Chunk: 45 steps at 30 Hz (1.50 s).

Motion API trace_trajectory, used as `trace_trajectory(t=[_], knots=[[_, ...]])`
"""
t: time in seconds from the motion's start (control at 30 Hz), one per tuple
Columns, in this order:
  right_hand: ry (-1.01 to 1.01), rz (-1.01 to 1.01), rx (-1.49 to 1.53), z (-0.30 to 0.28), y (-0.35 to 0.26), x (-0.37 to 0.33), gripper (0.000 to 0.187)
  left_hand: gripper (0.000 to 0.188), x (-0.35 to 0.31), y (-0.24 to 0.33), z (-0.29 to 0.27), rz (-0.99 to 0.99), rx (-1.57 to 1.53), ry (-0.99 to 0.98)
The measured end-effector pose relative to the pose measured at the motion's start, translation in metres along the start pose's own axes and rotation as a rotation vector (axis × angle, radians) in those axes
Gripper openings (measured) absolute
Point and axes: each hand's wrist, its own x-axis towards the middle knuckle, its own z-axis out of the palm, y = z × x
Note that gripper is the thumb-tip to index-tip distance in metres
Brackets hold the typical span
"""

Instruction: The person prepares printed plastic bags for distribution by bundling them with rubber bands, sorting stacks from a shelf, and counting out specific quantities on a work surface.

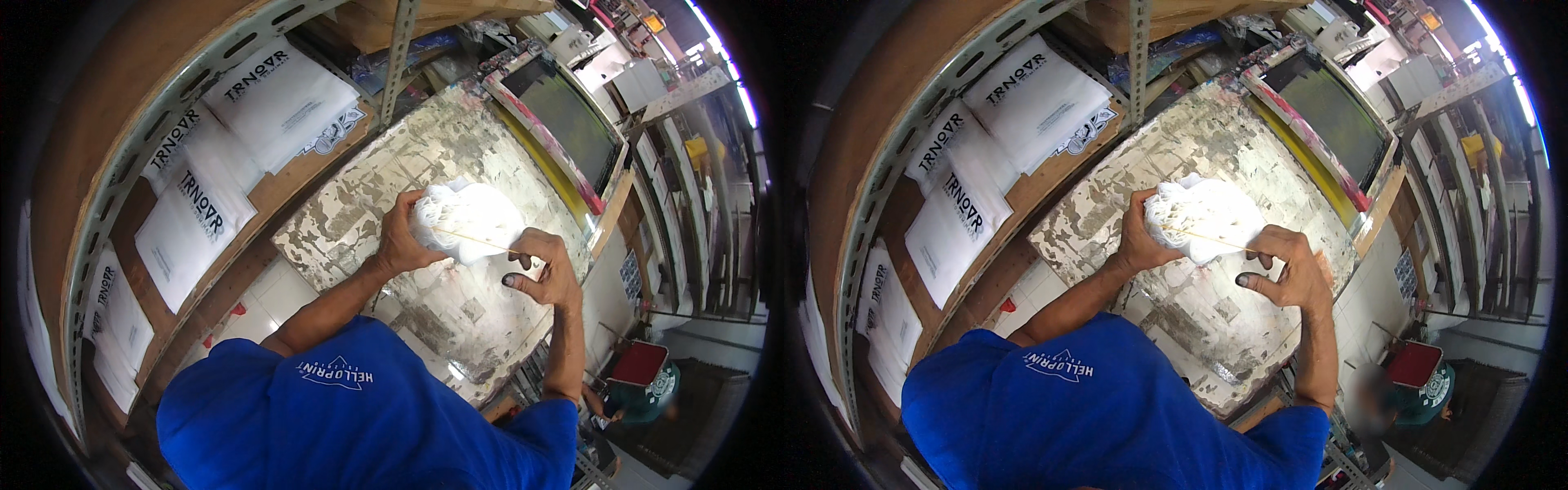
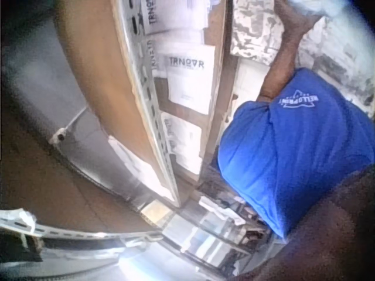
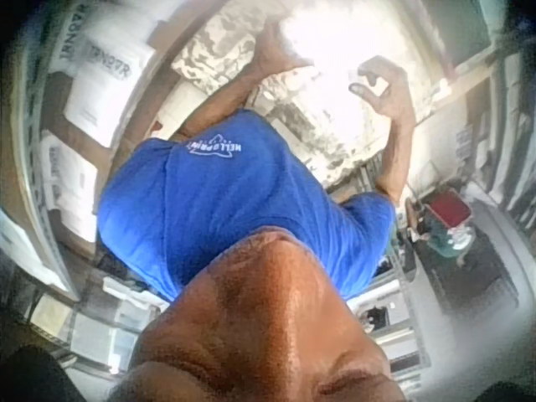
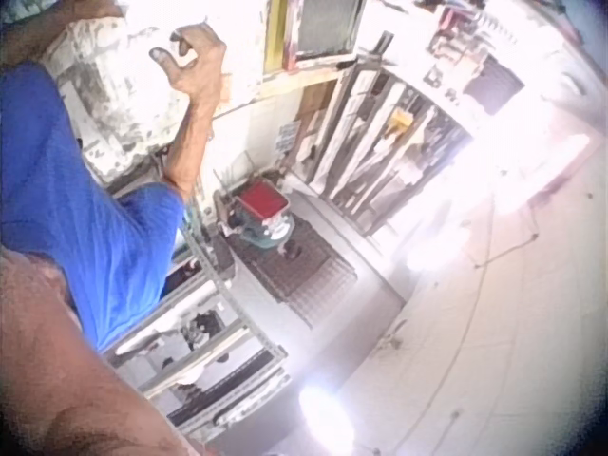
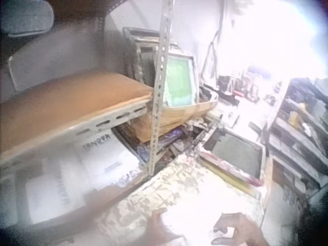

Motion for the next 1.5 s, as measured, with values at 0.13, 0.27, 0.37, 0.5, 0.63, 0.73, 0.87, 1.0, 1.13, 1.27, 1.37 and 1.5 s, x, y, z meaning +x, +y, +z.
trace_trajectory(t=[0.13, 0.27, 0.37, 0.5, 0.63, 0.73, 0.87, 1.0, 1.13, 1.27, 1.37, 1.5], knots=[[0.095, 0.012, -0.013, 0.030, -0.017, -0.020, 0.054, 0.102, 0.002, 0.000, 0.000, 0.004, 0.037, 0.001], [0.054, 0.147, -0.021, 0.049, -0.051, -0.027, 0.071, 0.100, 0.002, 0.004, 0.001, 0.016, 0.015, 0.003], [0.038, 0.167, -0.064, 0.060, -0.063, -0.030, 0.072, 0.099, 0.002, 0.002, 0.004, 0.005, 0.016, 0.013], [-0.043, 0.209, -0.179, 0.068, -0.073, -0.022, 0.079, 0.098, 0.001, -0.005, 0.006, 0.023, -0.009, 0.015], [-0.100, 0.292, -0.153, 0.078, -0.084, 0.000, 0.083, 0.096, 0.002, -0.004, 0.007, 0.071, 0.043, 0.062], [-0.038, 0.151, -0.120, 0.086, -0.090, 0.011, 0.074, 0.095, 0.003, -0.001, 0.003, 0.055, 0.073, 0.055], [-0.130, 0.216, -0.086, 0.095, -0.096, 0.025, 0.060, 0.094, 0.004, -0.006, -0.002, 0.033, 0.046, 0.050], [-0.074, 0.316, -0.126, 0.112, -0.074, 0.011, 0.049, 0.095, 0.005, 0.004, 0.003, 0.029, 0.126, 0.065], [0.120, 0.434, -0.073, 0.116, -0.048, -0.021, 0.047, 0.096, 0.002, -0.004, 0.007, 0.091, 0.049, 0.066], [0.168, 0.506, 0.041, 0.095, -0.020, -0.034, 0.044, 0.098, 0.000, -0.007, 0.011, 0.183, 0.048, 0.057], [0.307, 0.403, 0.096, 0.092, 0.013, -0.035, 0.038, 0.097, 0.000, -0.006, 0.013, 0.185, 0.029, 0.077], [0.420, 0.249, 0.159, 0.083, 0.050, -0.037, 0.040, 0.097, 0.002, 0.002, 0.009, 0.204, 0.091, 0.058]])
